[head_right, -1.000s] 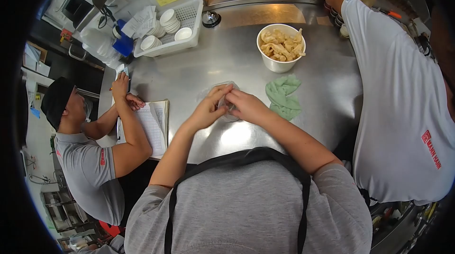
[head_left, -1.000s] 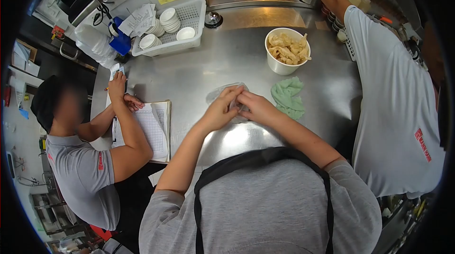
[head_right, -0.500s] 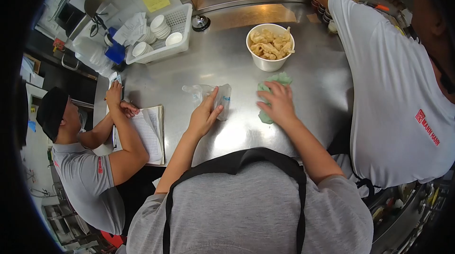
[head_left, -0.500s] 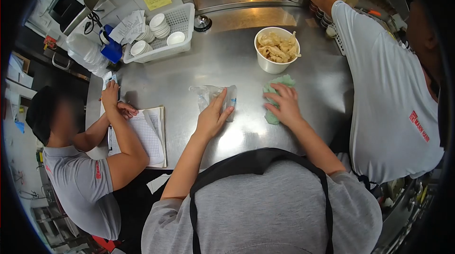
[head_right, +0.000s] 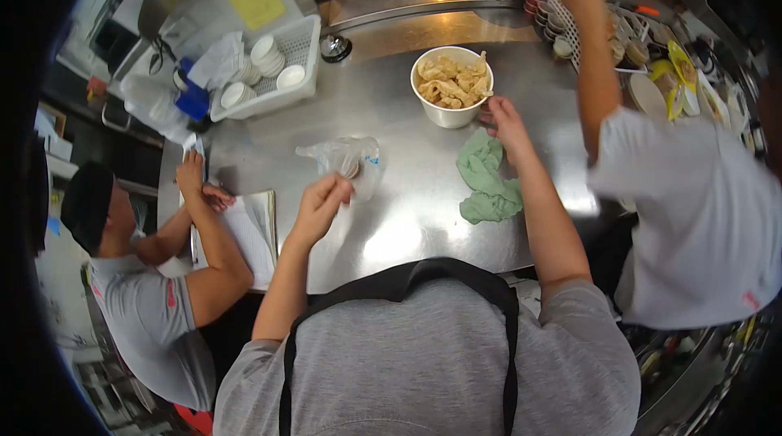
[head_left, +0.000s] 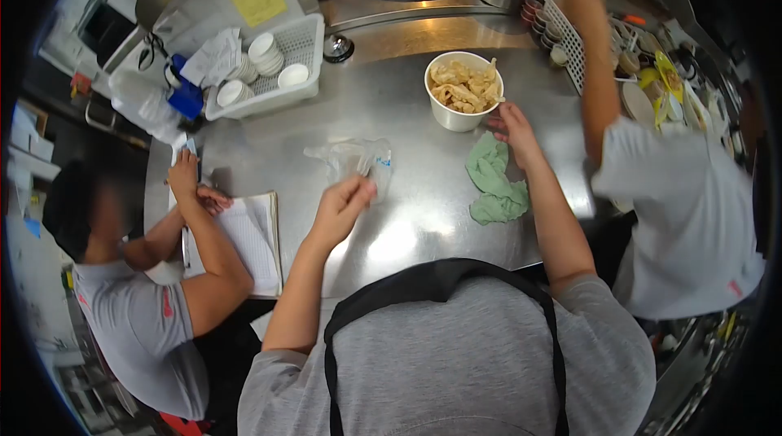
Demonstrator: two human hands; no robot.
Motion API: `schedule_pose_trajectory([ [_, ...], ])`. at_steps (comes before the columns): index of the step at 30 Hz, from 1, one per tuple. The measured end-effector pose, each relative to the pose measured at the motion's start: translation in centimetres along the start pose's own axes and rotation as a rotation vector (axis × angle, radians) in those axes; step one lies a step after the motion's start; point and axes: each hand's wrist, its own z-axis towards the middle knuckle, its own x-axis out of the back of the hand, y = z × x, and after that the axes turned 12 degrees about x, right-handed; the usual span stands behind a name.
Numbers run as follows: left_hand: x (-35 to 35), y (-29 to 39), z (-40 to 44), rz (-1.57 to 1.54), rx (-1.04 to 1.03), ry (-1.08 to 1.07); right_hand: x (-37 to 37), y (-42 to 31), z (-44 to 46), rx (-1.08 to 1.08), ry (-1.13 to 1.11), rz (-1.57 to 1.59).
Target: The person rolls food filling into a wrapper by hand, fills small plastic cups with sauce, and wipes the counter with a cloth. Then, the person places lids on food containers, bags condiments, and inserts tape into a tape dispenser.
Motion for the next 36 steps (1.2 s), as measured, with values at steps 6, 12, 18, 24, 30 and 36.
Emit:
schedule_pose_trajectory([
  [6, 0.4, -8.4, -10.7, 0.081, 0.714, -0.833, 0.0, 2.8, -5.2, 0.520, -0.026, -0.382],
  [12, -4.8, -21.6, -13.8, 0.605, 0.556, 0.088, -4.2, 0.9, -15.9, 0.726, -0.669, -0.738],
  [18, -7.1, -30.2, -7.3, 0.282, 0.496, 0.626, -6.4, 3.8, -18.0, 0.887, -1.015, -0.796],
  [24, -8.2, -32.2, -6.0, 0.169, 0.626, 0.752, -6.7, 4.1, -18.5, 0.869, -1.042, -0.814],
  [30, -8.7, -32.8, -3.8, 0.073, 0.633, 0.839, -6.6, 4.0, -18.9, 0.874, -1.043, -0.859],
  [36, -10.0, -32.8, -0.8, -0.003, 0.545, 0.802, -6.5, 4.3, -19.1, 0.854, -1.034, -0.908],
])
